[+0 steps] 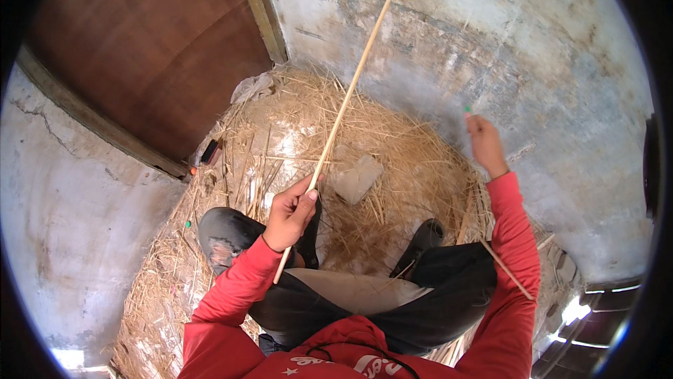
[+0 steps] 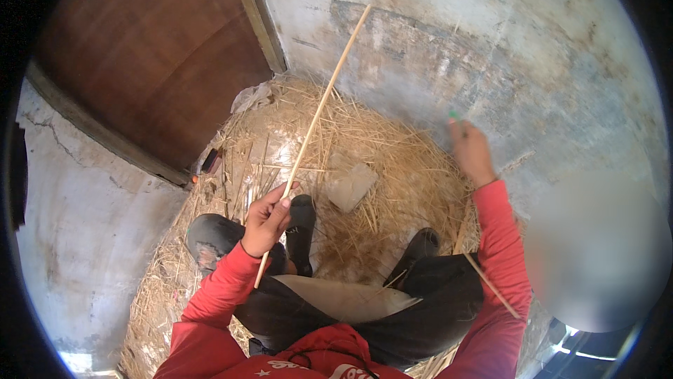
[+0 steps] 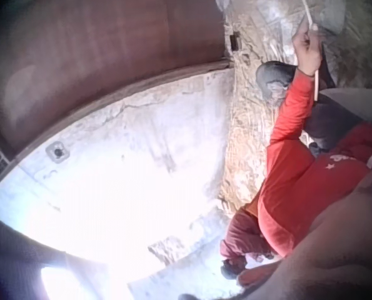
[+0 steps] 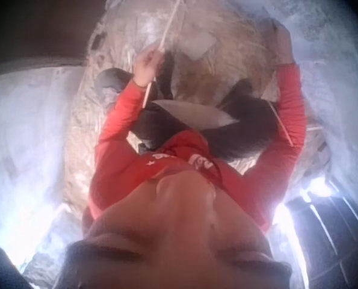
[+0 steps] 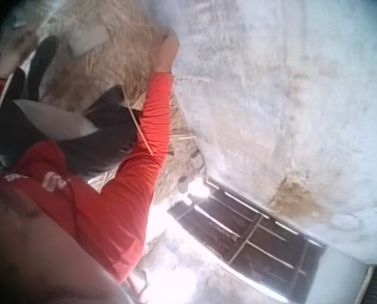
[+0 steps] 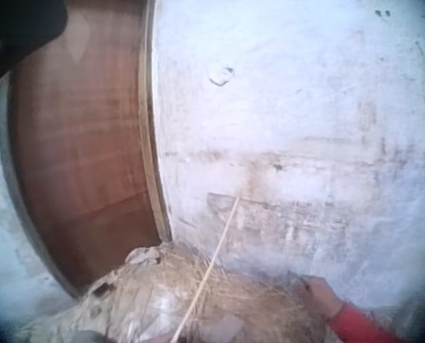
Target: The person scrapes a thin wooden stick with a small cutter while sitting on a straw-covered floor, briefly handles a larger blade, and then continues scraping the stick.
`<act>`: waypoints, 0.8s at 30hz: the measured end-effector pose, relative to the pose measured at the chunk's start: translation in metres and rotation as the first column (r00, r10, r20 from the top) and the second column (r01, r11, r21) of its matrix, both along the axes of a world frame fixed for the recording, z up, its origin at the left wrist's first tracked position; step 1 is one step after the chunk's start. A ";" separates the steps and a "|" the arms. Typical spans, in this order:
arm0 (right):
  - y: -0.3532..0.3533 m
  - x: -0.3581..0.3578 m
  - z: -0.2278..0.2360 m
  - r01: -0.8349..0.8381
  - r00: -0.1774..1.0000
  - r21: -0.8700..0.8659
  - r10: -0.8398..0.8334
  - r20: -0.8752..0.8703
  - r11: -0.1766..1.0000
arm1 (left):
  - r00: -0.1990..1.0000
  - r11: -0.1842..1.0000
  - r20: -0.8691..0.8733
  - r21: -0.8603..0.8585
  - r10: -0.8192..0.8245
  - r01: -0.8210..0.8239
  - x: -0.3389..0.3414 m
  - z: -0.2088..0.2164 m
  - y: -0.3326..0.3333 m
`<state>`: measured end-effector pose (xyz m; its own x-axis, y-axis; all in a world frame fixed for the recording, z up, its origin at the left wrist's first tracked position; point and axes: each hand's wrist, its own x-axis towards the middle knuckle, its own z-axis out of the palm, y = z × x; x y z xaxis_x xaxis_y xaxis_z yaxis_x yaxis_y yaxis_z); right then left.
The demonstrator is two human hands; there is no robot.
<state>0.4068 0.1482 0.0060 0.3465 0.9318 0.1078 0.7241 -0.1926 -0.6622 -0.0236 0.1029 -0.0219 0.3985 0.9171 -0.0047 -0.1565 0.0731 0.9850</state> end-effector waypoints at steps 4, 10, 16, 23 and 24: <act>-0.017 -0.098 0.015 -0.410 0.912 -0.040 0.411 -0.003 0.911 | 1.000 1.000 0.000 0.003 0.013 -0.013 0.019 0.007 0.002; -0.053 -0.181 0.017 -0.643 0.765 0.057 0.639 0.077 0.763 | 1.000 1.000 -0.021 0.030 -0.010 0.011 0.042 0.000 0.000; -0.051 -0.181 0.002 -0.663 0.734 -0.041 0.660 0.160 0.747 | 0.995 0.995 -0.029 -0.044 -0.092 0.091 0.035 -0.007 0.002; 0.024 -0.060 -0.034 -0.172 0.985 0.002 0.172 -0.007 0.985 | 0.935 0.953 -0.188 -0.100 -0.299 0.285 0.009 0.000 -0.034; 0.037 -0.017 -0.040 -0.057 0.998 0.063 0.058 -0.027 0.996 | 0.921 0.949 -0.229 -0.051 -0.315 0.311 0.003 -0.002 -0.041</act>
<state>0.3895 0.1853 -0.0341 0.2964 0.9421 0.1569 0.7135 -0.1092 -0.6921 -0.0203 0.0614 -0.0242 0.6515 0.7451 -0.1429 0.1089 0.0945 0.9895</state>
